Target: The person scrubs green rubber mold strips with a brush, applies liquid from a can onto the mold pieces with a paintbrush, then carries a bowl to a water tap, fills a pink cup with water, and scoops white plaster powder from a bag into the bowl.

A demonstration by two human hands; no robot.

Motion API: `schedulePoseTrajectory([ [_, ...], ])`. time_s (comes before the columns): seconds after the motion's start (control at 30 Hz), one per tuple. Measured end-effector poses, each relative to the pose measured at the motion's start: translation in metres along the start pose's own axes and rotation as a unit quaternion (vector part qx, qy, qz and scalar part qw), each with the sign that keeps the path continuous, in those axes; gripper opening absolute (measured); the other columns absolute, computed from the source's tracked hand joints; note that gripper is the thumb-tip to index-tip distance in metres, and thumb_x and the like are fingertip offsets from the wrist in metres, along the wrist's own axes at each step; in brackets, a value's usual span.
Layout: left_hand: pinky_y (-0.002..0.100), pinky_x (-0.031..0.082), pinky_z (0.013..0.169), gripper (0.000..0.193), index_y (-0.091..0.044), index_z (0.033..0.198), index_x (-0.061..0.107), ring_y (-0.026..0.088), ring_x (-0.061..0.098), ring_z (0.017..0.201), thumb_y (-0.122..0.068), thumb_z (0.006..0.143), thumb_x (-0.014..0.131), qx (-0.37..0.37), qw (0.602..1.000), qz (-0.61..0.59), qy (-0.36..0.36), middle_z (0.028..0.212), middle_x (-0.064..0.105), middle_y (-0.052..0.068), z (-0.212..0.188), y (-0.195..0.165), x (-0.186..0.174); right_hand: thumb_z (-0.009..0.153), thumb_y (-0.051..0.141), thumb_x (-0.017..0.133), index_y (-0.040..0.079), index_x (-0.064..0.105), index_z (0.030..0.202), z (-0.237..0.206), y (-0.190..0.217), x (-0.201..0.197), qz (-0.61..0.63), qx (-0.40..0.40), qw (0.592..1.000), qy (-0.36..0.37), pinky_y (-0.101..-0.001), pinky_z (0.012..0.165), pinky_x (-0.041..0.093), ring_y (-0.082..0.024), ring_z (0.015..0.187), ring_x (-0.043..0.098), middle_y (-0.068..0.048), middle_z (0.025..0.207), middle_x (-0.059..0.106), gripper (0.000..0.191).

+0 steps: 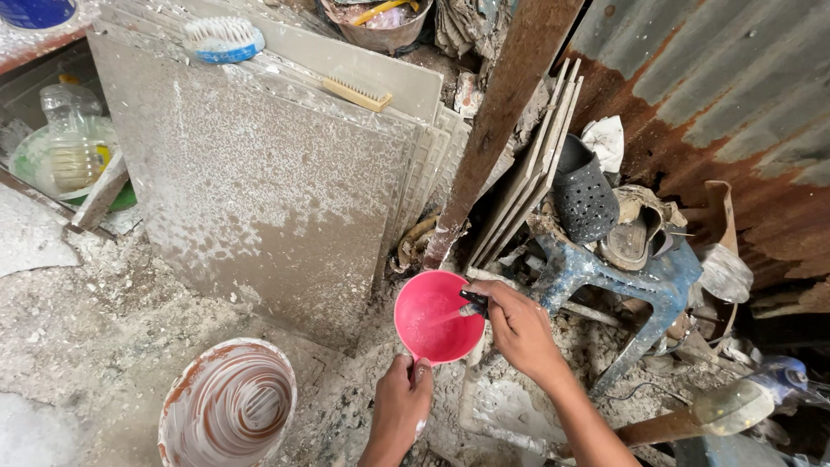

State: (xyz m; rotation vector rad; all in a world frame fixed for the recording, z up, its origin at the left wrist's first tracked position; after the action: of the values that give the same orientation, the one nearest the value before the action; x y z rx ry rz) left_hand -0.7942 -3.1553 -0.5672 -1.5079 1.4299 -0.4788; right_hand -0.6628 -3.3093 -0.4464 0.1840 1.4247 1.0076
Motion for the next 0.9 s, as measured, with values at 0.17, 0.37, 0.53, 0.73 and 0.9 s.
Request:
schedulePoseTrajectory([
  [0.17,0.040,0.049,0.060,0.030,-0.002,0.092,0.063,0.021,0.064,0.057,-0.030,0.098,0.057,-0.019,1.000,0.002,-0.004,0.071,0.070,0.014,0.001,0.008,-0.001,0.094,0.006,0.048,0.011,0.071,0.118,0.000,0.001,-0.002,-0.020,-0.002,1.000,-0.006,-0.0420,0.088,0.058,-0.033,0.102,0.074,-0.013,0.117,0.075,0.034],
  [0.37,0.039,0.052,0.057,0.036,-0.002,0.095,0.064,0.019,0.066,0.056,-0.033,0.103,0.049,-0.059,0.998,-0.024,0.028,0.072,0.072,0.012,0.005,0.029,0.008,0.094,0.006,0.048,0.011,0.072,0.118,-0.001,0.003,-0.003,-0.027,-0.040,0.999,-0.019,-0.0417,0.090,0.058,-0.034,0.103,0.074,-0.014,0.115,0.076,0.034],
  [0.53,0.038,0.052,0.056,0.037,-0.002,0.094,0.065,0.019,0.068,0.055,-0.035,0.101,0.051,-0.033,0.998,-0.047,-0.011,0.068,0.072,0.013,0.007,0.033,0.008,0.093,0.006,0.048,0.012,0.072,0.119,-0.003,0.001,-0.003,-0.026,-0.044,0.999,-0.014,-0.0422,0.092,0.057,-0.035,0.105,0.072,-0.015,0.116,0.075,0.036],
  [0.73,0.038,0.049,0.055,0.037,0.000,0.088,0.064,0.018,0.063,0.052,-0.033,0.101,0.054,-0.018,0.999,-0.044,-0.019,0.065,0.069,0.012,0.009,0.031,0.012,0.093,0.005,0.048,0.012,0.072,0.120,-0.003,0.000,-0.004,-0.015,-0.041,0.999,-0.011,-0.0424,0.093,0.056,-0.034,0.107,0.072,-0.015,0.118,0.075,0.036],
  [0.9,0.040,0.044,0.054,0.035,-0.002,0.086,0.063,0.017,0.056,0.052,-0.031,0.102,0.055,-0.039,0.998,-0.042,0.007,0.067,0.065,0.009,0.010,0.032,0.018,0.094,0.006,0.049,0.011,0.072,0.119,-0.004,-0.003,-0.004,-0.016,-0.036,0.999,-0.008,-0.0418,0.092,0.057,-0.034,0.105,0.073,-0.015,0.118,0.075,0.035],
])
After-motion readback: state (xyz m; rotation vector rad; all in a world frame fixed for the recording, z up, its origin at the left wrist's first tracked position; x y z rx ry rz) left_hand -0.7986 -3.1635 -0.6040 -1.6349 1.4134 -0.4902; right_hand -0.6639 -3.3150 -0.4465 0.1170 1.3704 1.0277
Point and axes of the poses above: each hand's wrist, its own z-axis towards the middle knuckle, its own x-axis out of the palm, y = z × x, the point moved 7 cm from there along z, towards the middle knuckle
